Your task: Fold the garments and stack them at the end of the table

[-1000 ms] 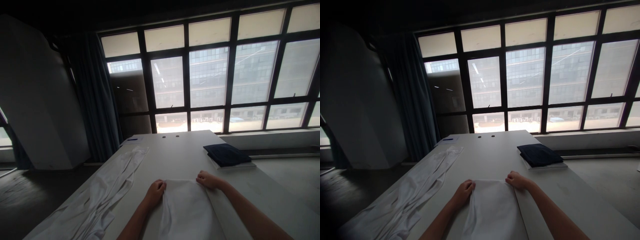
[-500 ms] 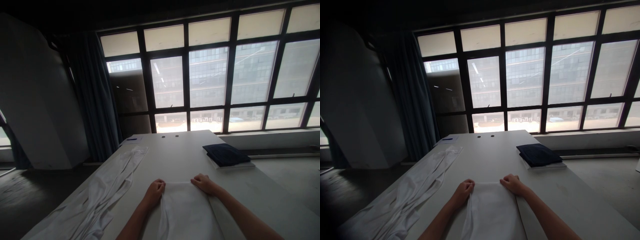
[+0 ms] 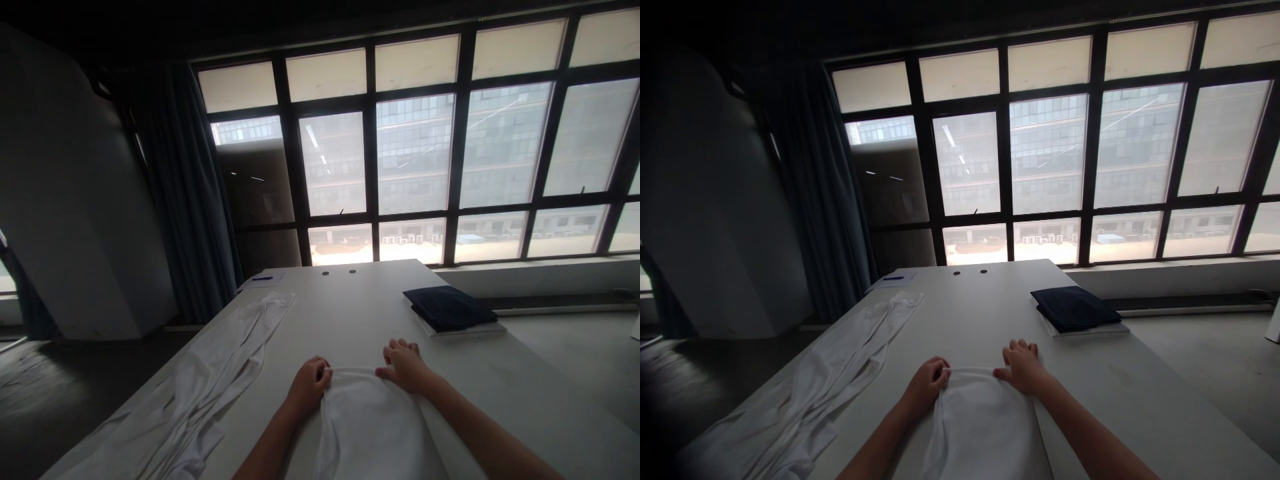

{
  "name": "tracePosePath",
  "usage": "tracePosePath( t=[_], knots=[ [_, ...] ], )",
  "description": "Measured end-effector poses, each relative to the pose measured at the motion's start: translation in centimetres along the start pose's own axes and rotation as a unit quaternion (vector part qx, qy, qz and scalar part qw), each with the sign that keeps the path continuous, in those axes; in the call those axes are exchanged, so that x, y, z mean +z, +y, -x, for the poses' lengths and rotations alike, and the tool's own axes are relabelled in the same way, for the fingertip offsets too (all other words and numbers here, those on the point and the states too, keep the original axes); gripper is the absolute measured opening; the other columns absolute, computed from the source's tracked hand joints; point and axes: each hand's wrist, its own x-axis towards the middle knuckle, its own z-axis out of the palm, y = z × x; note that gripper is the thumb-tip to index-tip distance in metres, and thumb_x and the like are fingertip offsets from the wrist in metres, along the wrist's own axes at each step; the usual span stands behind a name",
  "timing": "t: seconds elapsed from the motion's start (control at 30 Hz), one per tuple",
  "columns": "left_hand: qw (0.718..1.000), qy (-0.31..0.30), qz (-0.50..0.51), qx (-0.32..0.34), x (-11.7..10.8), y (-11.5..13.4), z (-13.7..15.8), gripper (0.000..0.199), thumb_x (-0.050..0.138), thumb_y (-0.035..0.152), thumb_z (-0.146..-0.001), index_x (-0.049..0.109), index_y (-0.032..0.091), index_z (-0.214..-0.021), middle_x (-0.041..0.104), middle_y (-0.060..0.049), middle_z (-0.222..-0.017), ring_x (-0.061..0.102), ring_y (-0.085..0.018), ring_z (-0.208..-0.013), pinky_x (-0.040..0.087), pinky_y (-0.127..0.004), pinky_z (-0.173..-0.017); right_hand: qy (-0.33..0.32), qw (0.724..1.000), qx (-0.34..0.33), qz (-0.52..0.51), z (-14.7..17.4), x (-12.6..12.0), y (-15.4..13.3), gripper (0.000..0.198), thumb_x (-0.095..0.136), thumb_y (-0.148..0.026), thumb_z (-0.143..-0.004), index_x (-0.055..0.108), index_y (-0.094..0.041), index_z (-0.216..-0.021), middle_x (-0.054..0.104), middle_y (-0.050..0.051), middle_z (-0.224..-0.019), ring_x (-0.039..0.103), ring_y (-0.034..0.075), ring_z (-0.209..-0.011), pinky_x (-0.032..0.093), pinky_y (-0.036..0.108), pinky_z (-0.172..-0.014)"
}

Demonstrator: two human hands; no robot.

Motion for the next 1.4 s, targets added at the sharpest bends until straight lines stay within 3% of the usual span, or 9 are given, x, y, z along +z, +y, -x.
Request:
tracePosePath(
  t=[0.13, 0.23, 0.33, 0.43, 0.57, 0.73, 0.97, 1.23, 1.4],
  knots=[
    [1.000, 0.010, -0.005, 0.000, -0.1, 0.1, 0.4, 0.017, 0.056, 0.030, -0.083, 0.065, 0.021, -0.094, 0.065, -0.001, -0.084, 0.057, -0.016, -0.072, 0.041, -0.026, -0.071, 0.073, 0.994, -0.065, -0.042, 4.1, -1.0, -3.1, 0.028, 0.058, -0.050, -0.088, 0.062, -0.023, -0.095, 0.061, 0.009, -0.106, 0.055, 0.026, -0.099, 0.038, 0.039, -0.091],
    [1.000, 0.009, -0.006, 0.010, -0.2, 0.2, 0.5, 0.017, 0.056, 0.032, -0.086, 0.067, 0.021, -0.092, 0.067, -0.003, -0.089, 0.059, -0.017, -0.076, 0.043, -0.027, -0.074, 0.007, 0.985, -0.155, -0.076, 8.1, 0.9, -4.2, 0.039, 0.074, -0.056, -0.073, 0.063, -0.027, -0.097, 0.063, 0.007, -0.109, 0.056, 0.029, -0.101, 0.041, 0.041, -0.092],
    [1.000, 0.006, -0.009, 0.014, -0.4, 0.2, 0.5, 0.018, 0.057, 0.033, -0.086, 0.069, 0.020, -0.089, 0.068, -0.004, -0.089, 0.060, -0.018, -0.078, 0.043, -0.027, -0.075, -0.052, 0.981, -0.172, -0.072, 10.4, 4.1, -3.7, 0.016, 0.065, -0.036, -0.084, 0.068, -0.031, -0.099, 0.067, 0.007, -0.112, 0.060, 0.032, -0.104, 0.042, 0.046, -0.097],
    [1.000, 0.013, -0.018, 0.007, -0.7, 0.0, 0.2, 0.016, 0.061, 0.033, -0.083, 0.070, 0.020, -0.084, 0.070, -0.004, -0.084, 0.061, -0.019, -0.075, 0.044, -0.028, -0.073, -0.060, 0.983, -0.150, -0.086, 10.7, 5.3, -3.2, 0.022, 0.054, -0.026, -0.089, 0.069, -0.031, -0.104, 0.069, 0.008, -0.117, 0.061, 0.031, -0.111, 0.030, 0.054, -0.113],
    [0.997, 0.064, -0.037, -0.003, -1.7, -0.1, 0.0, 0.020, 0.057, 0.032, -0.087, 0.070, 0.019, -0.096, 0.070, -0.007, -0.093, 0.063, -0.023, -0.084, 0.045, -0.034, -0.081, -0.055, 0.976, -0.183, -0.109, 9.7, 2.7, -4.2, 0.051, 0.071, -0.048, -0.076, 0.064, -0.029, -0.123, 0.062, 0.010, -0.133, 0.053, 0.033, -0.126, 0.001, 0.058, -0.122],
    [0.995, 0.078, -0.045, 0.049, -3.8, 3.2, 2.1, 0.026, 0.049, 0.041, -0.096, 0.068, 0.024, -0.103, 0.067, -0.009, -0.110, 0.058, -0.027, -0.108, 0.040, -0.039, -0.099, -0.043, 0.978, -0.181, -0.089, 7.1, 0.5, -5.4, 0.060, 0.062, -0.056, -0.083, 0.057, -0.025, -0.135, 0.054, 0.012, -0.144, 0.043, 0.031, -0.137, -0.005, 0.056, -0.121],
    [0.941, -0.140, -0.179, 0.250, -3.3, 7.1, 7.0, 0.033, 0.075, 0.040, -0.076, 0.064, 0.029, -0.105, 0.066, -0.005, -0.110, 0.059, -0.026, -0.102, 0.040, -0.040, -0.100, 0.006, 0.986, -0.167, -0.006, 6.1, 2.3, -4.4, 0.069, 0.070, -0.063, -0.073, 0.058, -0.023, -0.128, 0.051, 0.015, -0.141, 0.044, 0.037, -0.128, 0.024, 0.058, -0.113],
    [0.909, -0.018, -0.293, 0.297, -0.3, 4.6, 8.2, 0.017, 0.061, 0.021, -0.086, 0.059, 0.025, -0.103, 0.065, -0.002, -0.093, 0.061, -0.020, -0.089, 0.040, -0.042, -0.105, 0.065, 0.975, -0.198, 0.079, 9.0, 3.8, -1.1, 0.049, 0.055, -0.012, -0.076, 0.055, -0.022, -0.124, 0.060, 0.010, -0.118, 0.054, 0.028, -0.108, 0.043, 0.045, -0.099],
    [0.927, 0.022, -0.279, 0.250, 0.8, 5.4, 8.4, 0.010, 0.066, 0.025, -0.084, 0.059, 0.025, -0.091, 0.065, -0.001, -0.092, 0.061, -0.021, -0.089, 0.040, -0.046, -0.107, 0.081, 0.987, -0.109, 0.082, 9.0, 3.5, -0.1, 0.056, 0.046, -0.002, -0.068, 0.056, -0.021, -0.120, 0.059, 0.010, -0.114, 0.056, 0.026, -0.102, 0.047, 0.039, -0.092]
  ],
)
